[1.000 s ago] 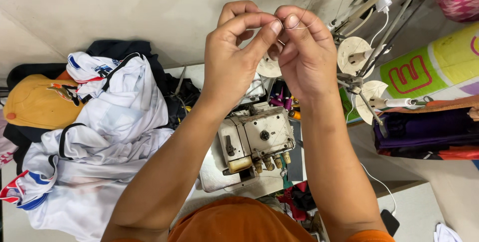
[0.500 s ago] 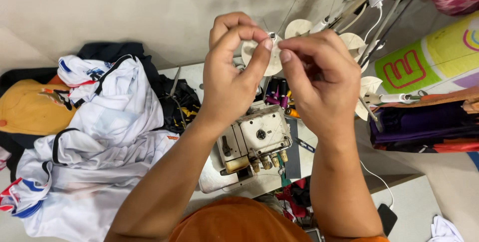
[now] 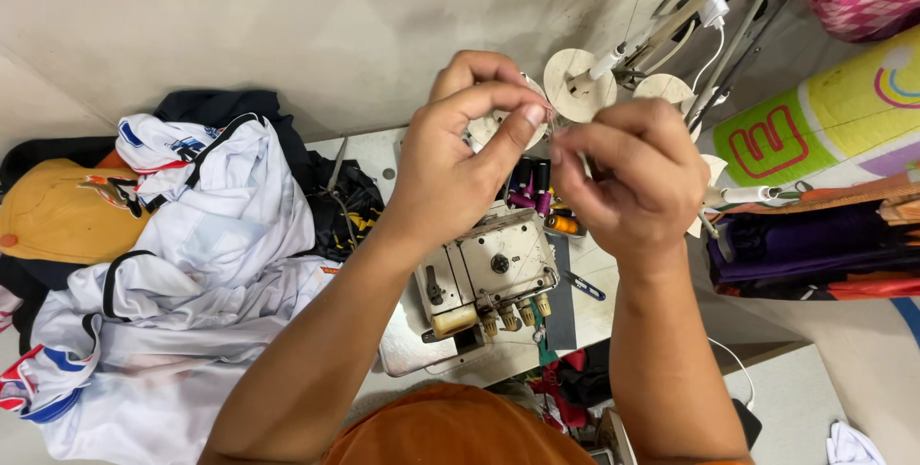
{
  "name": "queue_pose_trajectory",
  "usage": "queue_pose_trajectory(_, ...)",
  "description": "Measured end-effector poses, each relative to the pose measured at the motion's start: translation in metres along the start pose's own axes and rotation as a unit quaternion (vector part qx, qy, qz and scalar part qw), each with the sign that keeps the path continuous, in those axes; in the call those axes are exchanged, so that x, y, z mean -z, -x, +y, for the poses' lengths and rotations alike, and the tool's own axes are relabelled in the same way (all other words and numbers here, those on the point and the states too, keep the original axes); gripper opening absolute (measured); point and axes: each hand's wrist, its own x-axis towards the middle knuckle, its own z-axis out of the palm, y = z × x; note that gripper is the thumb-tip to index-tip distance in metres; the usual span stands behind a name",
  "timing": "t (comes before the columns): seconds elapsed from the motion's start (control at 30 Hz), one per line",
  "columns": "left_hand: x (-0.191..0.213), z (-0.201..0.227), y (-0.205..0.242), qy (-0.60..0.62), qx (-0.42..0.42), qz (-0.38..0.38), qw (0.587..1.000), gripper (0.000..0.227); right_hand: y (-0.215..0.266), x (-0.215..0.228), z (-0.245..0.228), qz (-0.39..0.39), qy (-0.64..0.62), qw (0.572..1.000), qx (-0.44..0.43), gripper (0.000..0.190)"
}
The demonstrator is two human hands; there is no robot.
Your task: The person threads and adjusts components on a sewing machine using a small screwdriver and thread.
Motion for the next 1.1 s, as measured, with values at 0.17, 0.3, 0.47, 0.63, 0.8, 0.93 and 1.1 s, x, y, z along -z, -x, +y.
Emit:
queue_pose_trajectory(0.17,-0.001,0.005,-0.004,0.044,0.010,-0.064,0.997,0.014,0.020,0.002,0.000,0.005,-0.007,1.000,0.012,0.010)
queue_pose_trajectory(0.3,-0.004,0.000,-0.007,0.016,-0.022,-0.112,0.993,0.046,0.022,0.007,-0.008,0.003,-0.026,1.000,0.005,0.003)
queue_pose_trajectory(0.47,-0.012,-0.014,-0.020,-0.014,-0.080,-0.139,0.987,0.016,0.028,0.012,-0.016,0.002,-0.042,0.998,-0.045,0.013)
queue_pose_trajectory(0.63,-0.013,-0.023,-0.024,-0.095,-0.124,-0.078,0.985,0.011,0.030,0.014,-0.012,0.000,-0.068,0.995,-0.074,0.017)
queue_pose_trajectory(0.8,-0.011,-0.035,-0.017,-0.206,-0.145,-0.057,0.966,0.027,0.038,0.003,-0.004,-0.030,-0.142,0.986,-0.076,0.015)
queue_pose_trajectory(0.93,0.014,-0.080,-0.008,-0.163,-0.134,-0.043,0.976,0.007,0.048,-0.023,0.008,0.002,-0.213,0.973,-0.086,0.015)
queue_pose_trajectory(1.1,0.045,-0.137,-0.002,-0.319,-0.097,0.093,0.938,0.079,0.064,-0.011,0.020,0.015,-0.242,0.956,-0.163,0.023)
